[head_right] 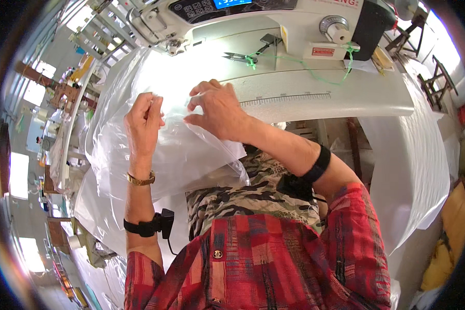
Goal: The person aligns the edges of a plastic liner and a woven bag by hand, then feeds the layered materials through a sewing machine. They repeatedly reposition the material, smoothing the plastic and folding new sections before sewing them along the seam.
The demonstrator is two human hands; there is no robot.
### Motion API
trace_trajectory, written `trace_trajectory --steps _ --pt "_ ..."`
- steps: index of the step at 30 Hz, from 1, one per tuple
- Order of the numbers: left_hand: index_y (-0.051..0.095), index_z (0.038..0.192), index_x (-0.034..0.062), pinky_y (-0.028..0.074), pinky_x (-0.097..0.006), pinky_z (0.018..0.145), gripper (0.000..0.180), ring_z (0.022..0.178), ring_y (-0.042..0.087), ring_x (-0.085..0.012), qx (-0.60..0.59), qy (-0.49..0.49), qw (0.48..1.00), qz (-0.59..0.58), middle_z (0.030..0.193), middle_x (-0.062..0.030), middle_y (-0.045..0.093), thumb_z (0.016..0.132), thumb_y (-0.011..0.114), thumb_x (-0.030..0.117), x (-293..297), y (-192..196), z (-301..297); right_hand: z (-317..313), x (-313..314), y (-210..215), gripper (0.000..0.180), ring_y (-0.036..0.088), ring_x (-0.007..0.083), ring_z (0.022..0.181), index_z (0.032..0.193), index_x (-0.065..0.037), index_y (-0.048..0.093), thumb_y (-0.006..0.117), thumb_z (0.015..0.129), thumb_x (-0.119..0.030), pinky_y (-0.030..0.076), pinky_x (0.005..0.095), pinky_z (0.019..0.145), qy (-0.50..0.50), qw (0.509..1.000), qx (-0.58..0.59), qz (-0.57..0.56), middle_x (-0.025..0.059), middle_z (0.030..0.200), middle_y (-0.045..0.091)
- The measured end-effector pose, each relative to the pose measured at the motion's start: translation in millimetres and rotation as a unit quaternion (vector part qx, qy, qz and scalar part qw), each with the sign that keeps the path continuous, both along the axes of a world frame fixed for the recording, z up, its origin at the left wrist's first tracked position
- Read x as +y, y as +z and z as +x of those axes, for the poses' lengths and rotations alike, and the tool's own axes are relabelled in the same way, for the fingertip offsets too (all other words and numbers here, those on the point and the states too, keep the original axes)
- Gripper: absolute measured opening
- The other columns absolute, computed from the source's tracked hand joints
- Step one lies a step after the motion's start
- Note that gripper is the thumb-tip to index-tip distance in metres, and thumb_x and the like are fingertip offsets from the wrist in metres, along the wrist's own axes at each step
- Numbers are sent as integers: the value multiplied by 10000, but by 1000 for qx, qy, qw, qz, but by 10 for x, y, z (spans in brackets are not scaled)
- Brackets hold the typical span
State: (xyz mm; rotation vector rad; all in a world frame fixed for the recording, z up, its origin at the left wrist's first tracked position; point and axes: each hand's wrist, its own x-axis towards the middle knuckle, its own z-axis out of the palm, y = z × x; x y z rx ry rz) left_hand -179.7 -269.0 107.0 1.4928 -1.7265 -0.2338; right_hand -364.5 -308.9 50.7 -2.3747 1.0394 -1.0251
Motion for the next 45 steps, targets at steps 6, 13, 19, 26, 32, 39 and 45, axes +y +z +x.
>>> trace_trajectory --steps 6,13,19,26,32,39,45 --pt "643 994 15 433 -258 479 137 524 557 -103 -53 -13 998 -38 639 -65 599 958 613 144 -11 -67 1 8 -294 52 127 521 202 1121 898 -105 711 678 872 -225 349 403 944 -1 1000 5 29 11 1138 627" --pt "643 968 12 449 -284 508 121 563 576 -142 -126 -36 987 -92 715 -80 625 950 620 129 21 -79 -46 18 -402 22 103 500 193 1149 911 -134 717 700 861 -222 342 409 952 4 998 47 47 4 1182 595" --pt "654 917 35 459 -380 772 80 824 610 -264 -252 -82 950 -167 922 -84 670 844 668 66 61 -142 -145 28 -525 -34 90 503 209 1154 915 -135 718 690 861 -200 363 423 943 19 997 75 -15 25 1163 598" --pt "616 911 0 454 -425 874 88 908 626 -305 -199 -143 966 -77 952 -119 690 905 609 87 41 -421 -196 48 -619 -58 124 515 226 1128 917 -122 708 636 890 -218 380 442 942 21 996 90 -6 37 1136 605" --pt "622 974 -30 473 -405 894 124 953 646 -357 -175 -131 976 -21 1039 -156 691 934 575 78 -18 -545 -211 84 -622 -125 166 519 231 1134 990 -116 696 633 884 -227 385 438 949 5 993 114 9 37 1130 616" --pt "605 944 -25 512 -384 799 90 944 657 -329 -25 -114 993 8 1054 -156 695 926 590 62 -47 -613 -205 -304 -97 -228 311 541 256 1112 1100 -71 611 691 854 -243 407 441 903 8 990 -75 -120 91 1148 604" --pt "622 912 -15 517 -332 742 119 856 676 -231 10 -85 996 32 1032 -132 715 944 607 98 -73 -617 -224 -661 799 -384 413 543 284 1002 1132 -63 554 735 815 -255 400 429 877 -2 992 -3 -128 91 1120 564"
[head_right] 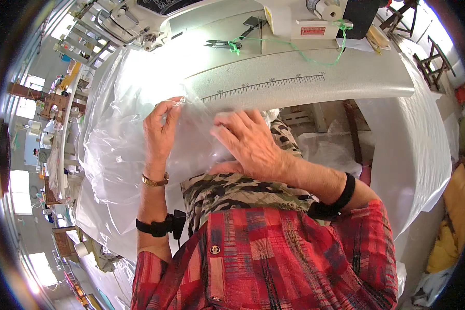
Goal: The person aligns the edges of a plastic liner and a woven bag by hand, then feeds the layered materials through a sewing machine. They repeatedly reposition the material, smoothing the plastic and folding new sections before sewing them along the seam.
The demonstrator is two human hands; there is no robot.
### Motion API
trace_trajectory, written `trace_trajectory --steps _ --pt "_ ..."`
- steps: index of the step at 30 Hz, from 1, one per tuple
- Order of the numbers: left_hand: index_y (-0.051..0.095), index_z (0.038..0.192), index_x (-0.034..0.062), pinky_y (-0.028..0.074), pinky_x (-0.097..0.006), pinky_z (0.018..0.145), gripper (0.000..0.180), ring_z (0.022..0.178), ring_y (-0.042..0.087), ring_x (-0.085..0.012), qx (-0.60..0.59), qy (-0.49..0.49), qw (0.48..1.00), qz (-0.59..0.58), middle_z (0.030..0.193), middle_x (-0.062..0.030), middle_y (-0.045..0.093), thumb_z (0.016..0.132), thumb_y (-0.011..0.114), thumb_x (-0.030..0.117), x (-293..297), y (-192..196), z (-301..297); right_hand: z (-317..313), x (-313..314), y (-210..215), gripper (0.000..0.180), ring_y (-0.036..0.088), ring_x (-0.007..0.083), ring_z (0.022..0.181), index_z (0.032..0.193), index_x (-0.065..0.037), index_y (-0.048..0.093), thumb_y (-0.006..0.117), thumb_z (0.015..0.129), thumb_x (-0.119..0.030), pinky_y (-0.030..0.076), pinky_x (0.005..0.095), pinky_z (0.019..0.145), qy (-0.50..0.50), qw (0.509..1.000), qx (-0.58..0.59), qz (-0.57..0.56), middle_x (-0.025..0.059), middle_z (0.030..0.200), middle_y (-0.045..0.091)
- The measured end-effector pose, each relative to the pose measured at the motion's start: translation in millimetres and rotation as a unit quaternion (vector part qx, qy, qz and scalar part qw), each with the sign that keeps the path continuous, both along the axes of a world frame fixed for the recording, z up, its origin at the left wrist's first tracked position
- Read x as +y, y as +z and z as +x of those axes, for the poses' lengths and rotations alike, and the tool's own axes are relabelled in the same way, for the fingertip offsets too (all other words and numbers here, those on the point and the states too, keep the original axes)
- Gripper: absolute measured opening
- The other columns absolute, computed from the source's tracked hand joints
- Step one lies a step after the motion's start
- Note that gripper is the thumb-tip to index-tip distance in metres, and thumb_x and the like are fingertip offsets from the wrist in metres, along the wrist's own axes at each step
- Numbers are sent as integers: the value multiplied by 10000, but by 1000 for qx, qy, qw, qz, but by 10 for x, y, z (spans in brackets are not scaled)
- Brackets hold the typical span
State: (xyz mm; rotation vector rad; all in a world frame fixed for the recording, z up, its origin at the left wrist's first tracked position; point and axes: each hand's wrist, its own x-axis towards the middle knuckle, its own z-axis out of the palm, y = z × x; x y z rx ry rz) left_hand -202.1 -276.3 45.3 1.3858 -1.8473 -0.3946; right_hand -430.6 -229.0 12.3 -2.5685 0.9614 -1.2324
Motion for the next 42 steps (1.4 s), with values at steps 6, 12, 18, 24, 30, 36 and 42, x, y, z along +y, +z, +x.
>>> trace_trajectory --steps 6,12,18,24,30,36,42 --pt "623 892 -22 490 -243 672 128 747 605 -84 51 6 999 6 994 -95 728 941 623 96 -36 -23 84 -51 71 -154 175 559 257 847 955 -79 572 690 841 -137 400 408 780 -66 997 45 16 57 946 590" --pt "616 886 -35 454 -223 639 162 730 551 -52 106 7 994 -21 949 -68 726 945 634 114 -61 36 152 62 259 -198 159 636 177 687 891 1 589 598 943 -149 488 348 651 24 889 -227 397 97 763 626" --pt "592 848 -41 384 -222 588 221 662 434 -50 51 50 997 8 734 -7 577 940 655 150 -40 131 171 187 301 -370 330 645 98 700 852 20 600 534 1007 -263 524 286 632 41 664 -396 632 67 757 649" --pt "567 820 -30 306 -234 536 268 614 326 -59 60 62 996 -18 636 24 413 940 665 189 -38 166 233 -24 274 -6 127 590 214 525 929 -33 606 614 937 -159 464 338 520 -57 979 -47 189 50 651 575" --pt "574 827 -19 340 -229 550 255 615 377 -60 82 58 995 -24 642 12 464 937 670 189 -46 170 215 86 124 251 270 570 226 859 1005 -95 644 740 791 -229 419 378 730 -15 1000 6 -9 56 974 576" --pt "625 894 -16 413 -252 576 199 633 478 -84 43 47 998 -10 739 -44 640 940 655 175 1 146 113 160 104 -123 269 569 263 774 975 -23 594 687 803 -208 426 395 689 -90 978 180 59 79 820 550" --pt "661 960 -3 462 -271 614 161 678 577 -124 -13 41 999 -7 878 -100 720 946 631 154 36 150 -14 214 202 -326 203 615 183 633 872 -22 612 626 935 -214 467 303 563 10 896 -213 389 63 732 635"
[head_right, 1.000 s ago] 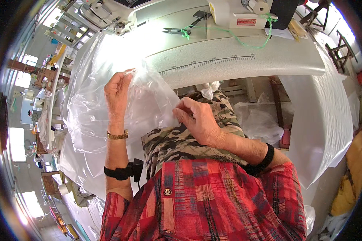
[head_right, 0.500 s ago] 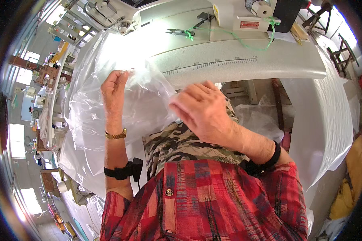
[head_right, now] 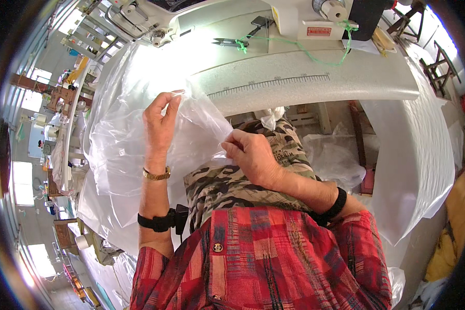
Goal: The person aligns the edges of a plastic liner and a woven bag by hand, then feeds the layered materials through a sewing machine. They repeatedly reposition the material, smoothing the plastic and folding new sections before sewing them along the seam.
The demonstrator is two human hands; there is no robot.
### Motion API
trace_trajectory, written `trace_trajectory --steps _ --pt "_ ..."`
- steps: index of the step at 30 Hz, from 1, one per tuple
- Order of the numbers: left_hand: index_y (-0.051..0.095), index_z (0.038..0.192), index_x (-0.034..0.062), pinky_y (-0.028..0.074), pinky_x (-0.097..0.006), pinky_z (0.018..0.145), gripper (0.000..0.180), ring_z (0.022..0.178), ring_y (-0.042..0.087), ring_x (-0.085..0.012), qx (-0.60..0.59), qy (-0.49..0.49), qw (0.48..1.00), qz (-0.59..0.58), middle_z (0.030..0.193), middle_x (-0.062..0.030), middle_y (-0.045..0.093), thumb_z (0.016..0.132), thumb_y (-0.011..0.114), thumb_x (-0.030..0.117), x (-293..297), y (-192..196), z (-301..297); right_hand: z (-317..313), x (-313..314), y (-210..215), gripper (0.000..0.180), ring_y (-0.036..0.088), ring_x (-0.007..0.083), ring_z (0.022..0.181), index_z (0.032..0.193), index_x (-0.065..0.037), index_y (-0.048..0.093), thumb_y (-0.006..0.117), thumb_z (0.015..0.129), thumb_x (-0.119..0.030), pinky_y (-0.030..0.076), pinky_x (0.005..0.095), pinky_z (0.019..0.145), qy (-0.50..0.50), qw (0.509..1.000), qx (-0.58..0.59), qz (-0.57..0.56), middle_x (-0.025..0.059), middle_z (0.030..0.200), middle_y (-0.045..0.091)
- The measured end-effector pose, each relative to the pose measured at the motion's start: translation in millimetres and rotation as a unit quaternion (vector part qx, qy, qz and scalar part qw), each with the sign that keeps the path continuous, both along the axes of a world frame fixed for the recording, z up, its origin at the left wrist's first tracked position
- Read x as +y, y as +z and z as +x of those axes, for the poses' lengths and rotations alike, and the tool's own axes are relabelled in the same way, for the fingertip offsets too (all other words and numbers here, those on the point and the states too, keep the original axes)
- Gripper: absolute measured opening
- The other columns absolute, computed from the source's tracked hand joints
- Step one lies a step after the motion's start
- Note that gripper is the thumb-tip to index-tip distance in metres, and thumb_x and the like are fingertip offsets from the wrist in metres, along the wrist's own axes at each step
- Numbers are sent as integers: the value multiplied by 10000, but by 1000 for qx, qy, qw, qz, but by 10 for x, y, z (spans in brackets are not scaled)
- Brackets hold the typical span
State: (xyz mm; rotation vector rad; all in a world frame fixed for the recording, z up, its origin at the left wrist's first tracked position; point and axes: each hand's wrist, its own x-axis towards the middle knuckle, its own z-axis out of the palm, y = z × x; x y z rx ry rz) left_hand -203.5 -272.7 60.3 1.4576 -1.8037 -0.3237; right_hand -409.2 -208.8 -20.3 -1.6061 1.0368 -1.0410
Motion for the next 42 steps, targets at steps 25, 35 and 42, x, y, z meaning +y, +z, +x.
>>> trace_trajectory --steps 25,35,42 --pt "650 954 38 331 -455 1101 117 1066 647 -252 -242 -34 963 -114 1113 -91 699 933 588 134 85 -234 -184 15 -216 7 320 567 318 595 884 32 600 621 925 -285 433 427 595 -20 996 40 74 206 652 548" --pt "650 918 35 362 -472 1080 77 1014 630 -272 -210 -45 967 -139 1086 -96 673 847 629 57 181 -267 -195 24 -143 305 241 556 388 602 787 6 488 565 942 -161 428 433 560 67 993 45 -91 190 604 505" --pt "668 918 28 377 -472 1028 117 978 546 -301 -195 -39 972 -125 1023 -82 579 817 650 85 297 -277 -203 36 -138 338 183 585 400 628 773 -12 514 605 878 -131 447 447 566 63 969 124 -204 187 621 534"
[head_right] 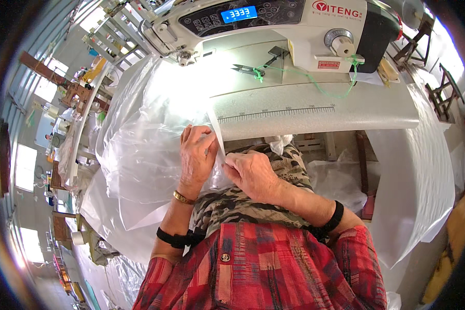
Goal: The person aligns the edges of a plastic liner and a woven bag by hand, then feeds the layered materials through a sewing machine. They repeatedly reposition the material, smoothing the plastic and folding new sections before sewing them along the seam.
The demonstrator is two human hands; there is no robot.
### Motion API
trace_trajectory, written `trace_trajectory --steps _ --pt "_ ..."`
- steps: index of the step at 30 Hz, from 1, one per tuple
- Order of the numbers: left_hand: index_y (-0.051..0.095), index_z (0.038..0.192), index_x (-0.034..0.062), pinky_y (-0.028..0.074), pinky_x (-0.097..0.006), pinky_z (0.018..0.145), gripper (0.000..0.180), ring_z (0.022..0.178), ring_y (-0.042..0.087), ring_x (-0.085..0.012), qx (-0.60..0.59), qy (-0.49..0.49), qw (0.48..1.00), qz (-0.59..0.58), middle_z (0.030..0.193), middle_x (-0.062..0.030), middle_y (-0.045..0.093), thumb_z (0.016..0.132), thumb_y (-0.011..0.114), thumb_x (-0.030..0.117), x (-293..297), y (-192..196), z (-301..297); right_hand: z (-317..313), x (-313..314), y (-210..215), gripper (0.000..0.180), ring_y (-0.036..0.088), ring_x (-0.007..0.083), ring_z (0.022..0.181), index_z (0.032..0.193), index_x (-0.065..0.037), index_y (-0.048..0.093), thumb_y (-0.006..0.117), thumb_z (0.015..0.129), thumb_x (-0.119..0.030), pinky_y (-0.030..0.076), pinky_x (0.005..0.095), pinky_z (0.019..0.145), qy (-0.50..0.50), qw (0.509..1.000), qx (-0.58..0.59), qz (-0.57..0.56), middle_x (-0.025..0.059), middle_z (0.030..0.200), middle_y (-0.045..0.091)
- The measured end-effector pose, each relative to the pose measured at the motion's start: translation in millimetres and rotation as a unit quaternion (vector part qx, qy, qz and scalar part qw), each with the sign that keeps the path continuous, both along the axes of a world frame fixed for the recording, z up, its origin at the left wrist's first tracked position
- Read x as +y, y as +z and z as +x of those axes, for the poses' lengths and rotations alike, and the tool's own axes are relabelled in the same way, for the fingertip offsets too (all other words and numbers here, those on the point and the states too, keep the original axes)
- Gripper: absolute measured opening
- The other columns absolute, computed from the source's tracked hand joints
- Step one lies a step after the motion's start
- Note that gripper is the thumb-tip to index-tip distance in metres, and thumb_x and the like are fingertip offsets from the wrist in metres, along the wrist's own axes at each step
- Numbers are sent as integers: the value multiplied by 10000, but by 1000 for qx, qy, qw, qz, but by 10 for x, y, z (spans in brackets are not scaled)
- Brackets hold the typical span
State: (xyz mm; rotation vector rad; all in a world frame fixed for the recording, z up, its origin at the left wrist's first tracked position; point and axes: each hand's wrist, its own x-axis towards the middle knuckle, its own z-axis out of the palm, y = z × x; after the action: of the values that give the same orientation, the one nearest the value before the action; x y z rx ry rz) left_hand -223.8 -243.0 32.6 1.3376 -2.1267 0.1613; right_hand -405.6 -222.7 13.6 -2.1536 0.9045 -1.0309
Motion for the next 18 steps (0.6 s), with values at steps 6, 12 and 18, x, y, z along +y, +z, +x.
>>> trace_trajectory --steps 6,12,18 --pt "678 962 12 373 -434 924 179 992 518 -307 -5 -10 1000 -17 1018 -104 576 801 665 87 139 -33 -39 -83 -3 -3 202 602 349 583 744 -26 518 627 861 -151 453 413 570 34 991 110 -72 142 593 549" --pt "686 974 21 443 -393 815 177 817 559 -312 49 12 998 23 881 -93 599 826 681 117 545 -73 22 -154 50 -186 82 616 299 626 777 -45 553 617 780 -96 449 409 666 -7 954 210 -215 103 638 587" --pt "665 1099 -27 506 -346 676 376 717 654 -204 266 -79 800 532 821 -97 688 920 680 303 899 -667 197 -149 147 -327 458 458 256 840 1150 70 529 569 756 -159 361 480 950 -26 871 343 -352 112 892 422"
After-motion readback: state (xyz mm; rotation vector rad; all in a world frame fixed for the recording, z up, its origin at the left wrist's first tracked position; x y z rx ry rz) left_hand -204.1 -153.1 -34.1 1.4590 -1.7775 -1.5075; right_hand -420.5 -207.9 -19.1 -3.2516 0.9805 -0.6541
